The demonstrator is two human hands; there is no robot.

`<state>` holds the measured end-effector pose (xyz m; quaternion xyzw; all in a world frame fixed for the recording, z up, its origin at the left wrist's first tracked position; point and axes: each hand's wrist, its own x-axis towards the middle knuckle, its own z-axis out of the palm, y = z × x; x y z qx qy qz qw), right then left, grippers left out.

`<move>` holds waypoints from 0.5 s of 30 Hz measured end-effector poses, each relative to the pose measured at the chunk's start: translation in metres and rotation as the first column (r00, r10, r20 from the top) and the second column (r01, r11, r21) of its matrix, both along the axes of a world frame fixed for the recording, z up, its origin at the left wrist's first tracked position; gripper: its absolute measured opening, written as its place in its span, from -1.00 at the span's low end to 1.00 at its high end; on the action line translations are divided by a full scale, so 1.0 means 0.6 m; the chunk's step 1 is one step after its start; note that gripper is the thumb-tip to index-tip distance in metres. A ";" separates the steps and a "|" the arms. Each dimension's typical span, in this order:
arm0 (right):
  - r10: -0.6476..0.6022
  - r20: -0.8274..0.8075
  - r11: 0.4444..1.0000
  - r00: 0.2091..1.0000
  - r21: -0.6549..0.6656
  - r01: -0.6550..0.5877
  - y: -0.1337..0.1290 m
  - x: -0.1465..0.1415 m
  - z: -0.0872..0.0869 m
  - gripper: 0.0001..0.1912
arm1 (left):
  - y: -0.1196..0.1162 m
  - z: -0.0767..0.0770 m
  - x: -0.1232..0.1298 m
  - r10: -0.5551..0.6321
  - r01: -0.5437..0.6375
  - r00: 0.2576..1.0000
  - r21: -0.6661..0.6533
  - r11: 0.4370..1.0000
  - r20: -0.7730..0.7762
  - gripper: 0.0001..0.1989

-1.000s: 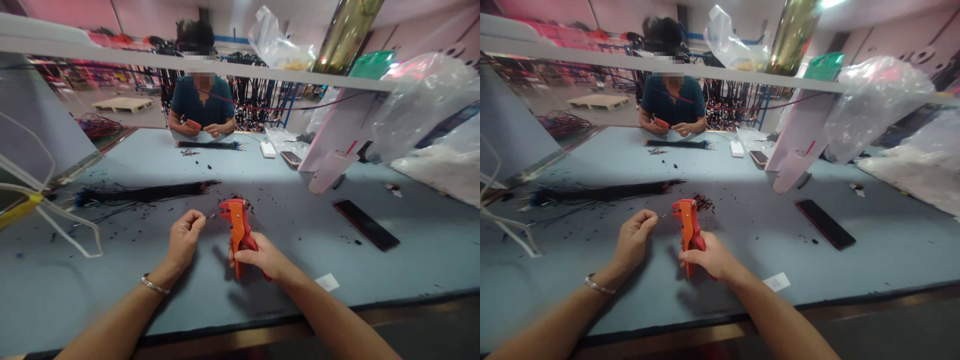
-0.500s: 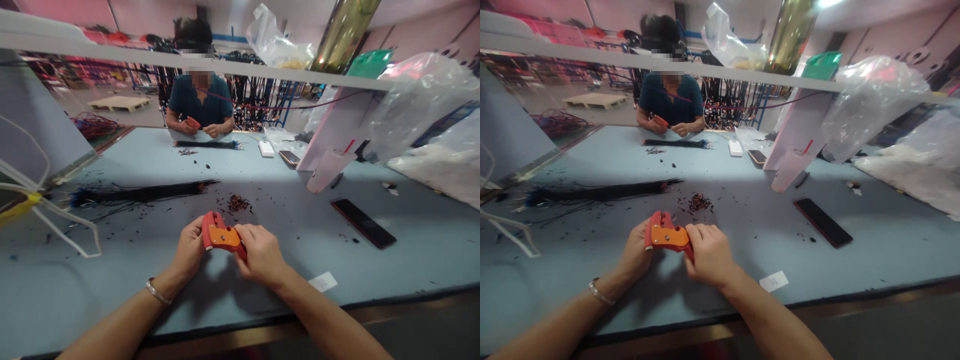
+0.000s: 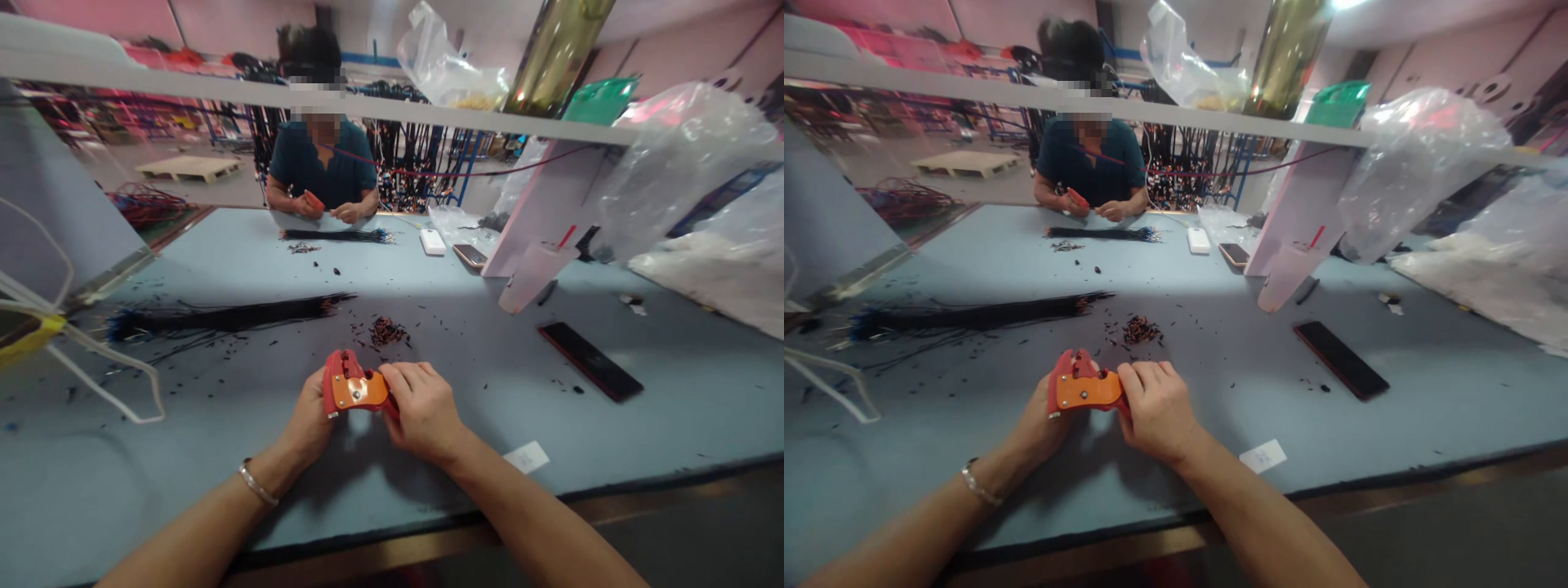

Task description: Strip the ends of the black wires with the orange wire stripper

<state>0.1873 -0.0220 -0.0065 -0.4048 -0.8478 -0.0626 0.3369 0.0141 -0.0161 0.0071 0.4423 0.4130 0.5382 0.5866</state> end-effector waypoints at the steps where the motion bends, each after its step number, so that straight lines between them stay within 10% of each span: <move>1: 0.003 0.001 1.000 1.000 -0.002 -0.003 0.001 0.000 0.000 -0.62 | 0.000 -0.001 0.000 -0.006 0.006 1.000 0.012 1.000 -0.023 -0.82; 15: -0.042 0.032 0.993 0.999 -0.113 0.045 0.003 -0.002 0.001 -0.66 | -0.002 -0.007 0.001 -0.076 0.073 0.991 -0.033 0.997 -0.114 -0.78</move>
